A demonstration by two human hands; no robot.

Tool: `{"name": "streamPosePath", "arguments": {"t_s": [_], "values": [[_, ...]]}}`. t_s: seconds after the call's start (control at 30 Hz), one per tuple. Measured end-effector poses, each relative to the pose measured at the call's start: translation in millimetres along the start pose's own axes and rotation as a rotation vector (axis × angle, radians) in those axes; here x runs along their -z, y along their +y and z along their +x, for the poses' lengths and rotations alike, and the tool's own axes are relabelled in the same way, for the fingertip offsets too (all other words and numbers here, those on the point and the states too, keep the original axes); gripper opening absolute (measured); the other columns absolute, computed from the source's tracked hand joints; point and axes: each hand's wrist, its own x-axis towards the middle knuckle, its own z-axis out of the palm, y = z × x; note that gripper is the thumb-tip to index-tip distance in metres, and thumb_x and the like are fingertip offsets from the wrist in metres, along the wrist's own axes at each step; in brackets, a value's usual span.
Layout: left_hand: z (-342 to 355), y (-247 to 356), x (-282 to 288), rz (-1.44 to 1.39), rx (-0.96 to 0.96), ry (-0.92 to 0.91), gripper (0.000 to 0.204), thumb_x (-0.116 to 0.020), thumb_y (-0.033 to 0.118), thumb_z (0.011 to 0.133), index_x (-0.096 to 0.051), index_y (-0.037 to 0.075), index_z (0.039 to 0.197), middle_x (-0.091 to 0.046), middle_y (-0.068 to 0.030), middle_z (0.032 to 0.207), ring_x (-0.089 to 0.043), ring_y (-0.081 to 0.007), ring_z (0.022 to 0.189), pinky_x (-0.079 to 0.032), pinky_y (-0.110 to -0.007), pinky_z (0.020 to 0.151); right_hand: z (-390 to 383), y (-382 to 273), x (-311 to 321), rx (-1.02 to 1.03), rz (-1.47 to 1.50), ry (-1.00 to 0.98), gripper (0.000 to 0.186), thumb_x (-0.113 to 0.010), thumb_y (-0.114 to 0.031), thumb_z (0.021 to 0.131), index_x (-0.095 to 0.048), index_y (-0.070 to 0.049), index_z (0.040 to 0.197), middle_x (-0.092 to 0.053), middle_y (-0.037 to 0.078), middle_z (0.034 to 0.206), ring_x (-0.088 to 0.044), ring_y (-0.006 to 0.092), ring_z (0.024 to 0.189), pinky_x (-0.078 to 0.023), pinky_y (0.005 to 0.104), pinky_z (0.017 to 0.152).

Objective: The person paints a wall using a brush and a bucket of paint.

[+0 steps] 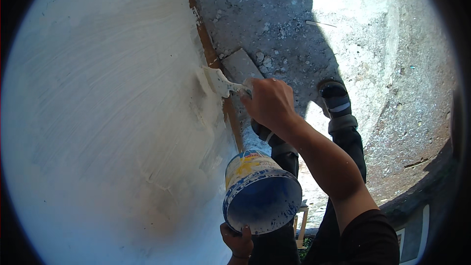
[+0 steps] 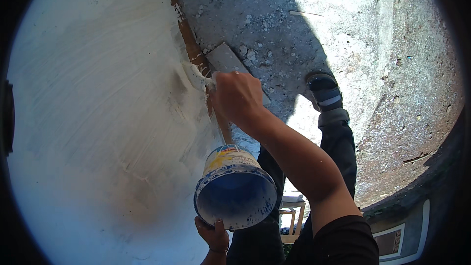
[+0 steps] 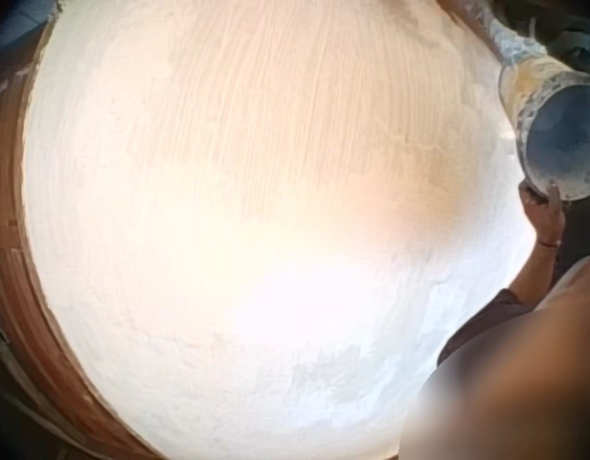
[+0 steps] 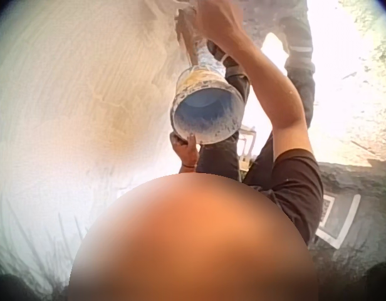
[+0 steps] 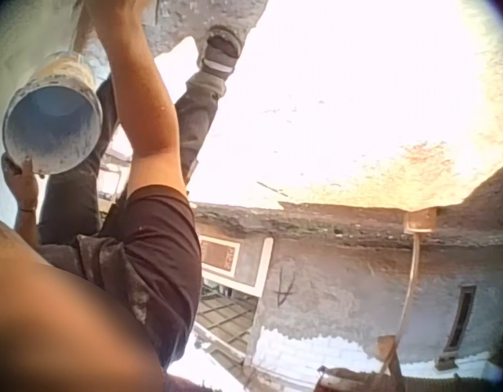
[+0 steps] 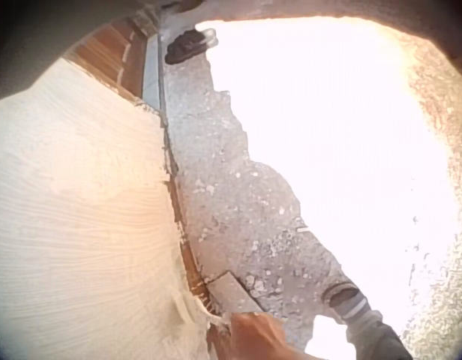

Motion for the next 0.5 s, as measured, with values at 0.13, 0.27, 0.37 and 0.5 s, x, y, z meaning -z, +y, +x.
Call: {"name": "streamPosePath", "arguments": {"t_s": [0.13, 0.27, 0.37, 0.5], "values": [[2.9, -1.4, -1.3, -0.006, -0.029, 0.012, 0.040, -0.058, 0.020, 0.071, -0.038, -0.002, 0.098, -0.048, -0.0106, 0.093, -0.047, -0.0152, 0.085, -0.040, -0.030, 0.078, 8.4, -8.9, -10.3, 0.096, -0.032, -0.018, 0.024, -0.065, -0.025, 0.072, -0.064, -0.003, 0.080, -0.061, 0.015, 0.063, -0.061, 0.0308, 0.059, -0.048, 0.0389, 0.058], [3.7, 2.2, 3.5, -0.020, -0.021, 0.046, 0.042, -0.058, 0.019, 0.070, -0.037, -0.002, 0.100, -0.048, -0.0102, 0.094, -0.047, -0.0158, 0.086, -0.040, -0.030, 0.081, -7.9, -3.5, 0.4, 0.147, 0.103, -0.037, 0.023, -0.065, -0.025, 0.071, -0.064, -0.004, 0.080, -0.060, 0.015, 0.062, -0.060, 0.0315, 0.059, -0.047, 0.0393, 0.057], [2.4, -4.6, 6.7, 0.009, 0.008, 0.042, 0.044, -0.058, 0.019, 0.070, -0.037, -0.002, 0.102, -0.048, -0.0104, 0.095, -0.047, -0.0163, 0.088, -0.039, -0.030, 0.082, -10.4, 0.5, 6.1, 0.011, 0.140, -0.057, 0.017, -0.063, -0.021, 0.069, -0.063, -0.004, 0.073, -0.061, 0.016, 0.065, -0.060, 0.0330, 0.063, -0.048, 0.0397, 0.060], [1.3, -10.2, 5.2, 0.036, -0.006, -0.001, 0.043, -0.057, 0.017, 0.069, -0.037, -0.002, 0.103, -0.048, -0.0105, 0.095, -0.047, -0.0165, 0.088, -0.039, -0.030, 0.082, 13.5, 0.1, -9.6, -0.005, 0.006, 0.045, 0.021, -0.065, -0.025, 0.072, -0.065, -0.006, 0.079, -0.060, 0.014, 0.063, -0.060, 0.0324, 0.061, -0.047, 0.0391, 0.058]]}}
